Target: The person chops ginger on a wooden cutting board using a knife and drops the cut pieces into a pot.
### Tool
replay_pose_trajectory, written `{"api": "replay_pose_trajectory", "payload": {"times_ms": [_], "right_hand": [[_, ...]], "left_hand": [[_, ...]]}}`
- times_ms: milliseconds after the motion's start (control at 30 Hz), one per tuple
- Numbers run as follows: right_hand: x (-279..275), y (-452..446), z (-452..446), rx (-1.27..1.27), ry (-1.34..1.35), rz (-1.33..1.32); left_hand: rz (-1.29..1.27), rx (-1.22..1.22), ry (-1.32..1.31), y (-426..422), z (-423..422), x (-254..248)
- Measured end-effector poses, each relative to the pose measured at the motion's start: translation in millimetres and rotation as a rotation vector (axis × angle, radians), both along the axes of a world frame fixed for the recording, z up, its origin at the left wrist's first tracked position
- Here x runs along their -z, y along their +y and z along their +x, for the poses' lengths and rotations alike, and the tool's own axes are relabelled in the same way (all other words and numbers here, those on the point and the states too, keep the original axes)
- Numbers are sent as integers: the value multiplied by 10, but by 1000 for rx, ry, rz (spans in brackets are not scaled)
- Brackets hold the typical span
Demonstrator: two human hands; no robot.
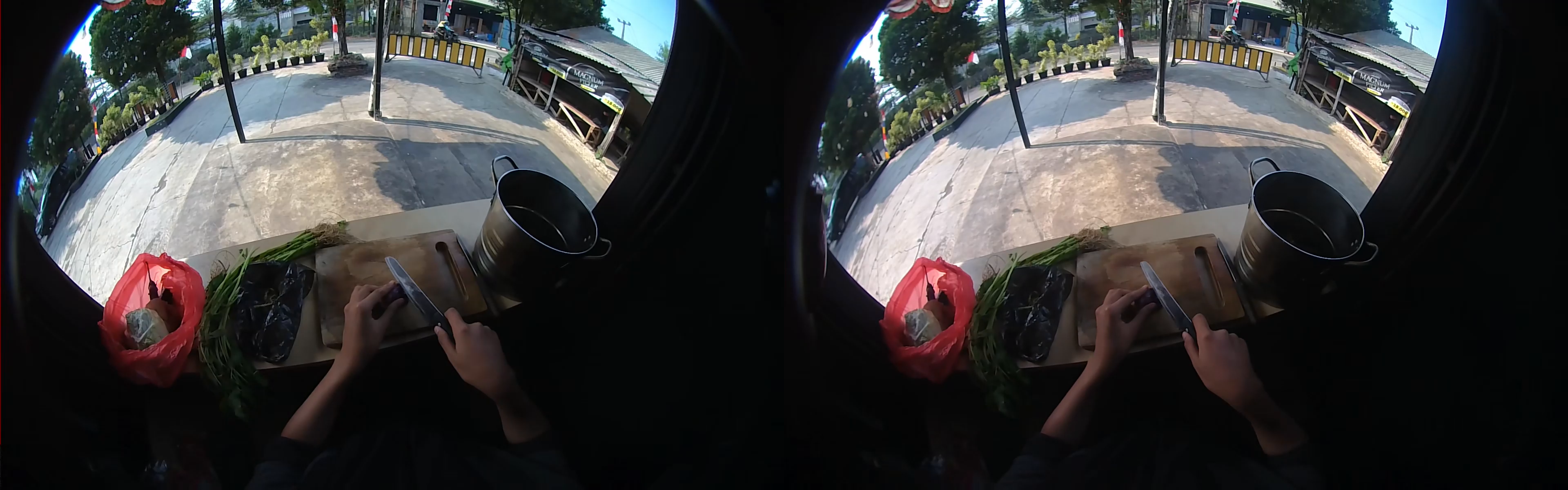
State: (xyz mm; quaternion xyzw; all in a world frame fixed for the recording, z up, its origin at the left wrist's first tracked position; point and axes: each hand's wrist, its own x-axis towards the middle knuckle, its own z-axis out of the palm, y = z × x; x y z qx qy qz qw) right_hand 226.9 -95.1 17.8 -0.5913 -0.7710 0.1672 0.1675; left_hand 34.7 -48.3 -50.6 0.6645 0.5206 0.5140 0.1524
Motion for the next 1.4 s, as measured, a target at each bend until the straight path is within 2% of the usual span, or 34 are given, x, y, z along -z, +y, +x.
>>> {"api": "replay_pose_trajectory", "payload": {"times_ms": [167,300,467,600,667,867,1100,1200,1400], "right_hand": [[-235,-70,-80,-42,-287,98],[-236,-96,-243,-18,-295,77],[-69,55,-395,-25,-375,214],[-264,13,-341,-61,-357,109],[-325,-51,-351,-77,-473,130],[-107,251,-449,-90,-428,254],[-252,31,-493,-63,-526,116],[-15,227,-577,-32,-450,273],[-133,177,-438,-57,-423,131]], "left_hand": [[-13,-15,-5,11,-1,27],[-5,-16,-4,3,1,26],[-35,-7,-18,22,-15,37],[-50,-21,-19,-7,8,-29],[-36,-15,-7,8,-2,-20],[-13,15,-10,42,-36,19],[-106,-12,-48,14,-7,-30],[-20,38,-20,59,-56,53],[-46,-19,-29,40,-13,52]]}}
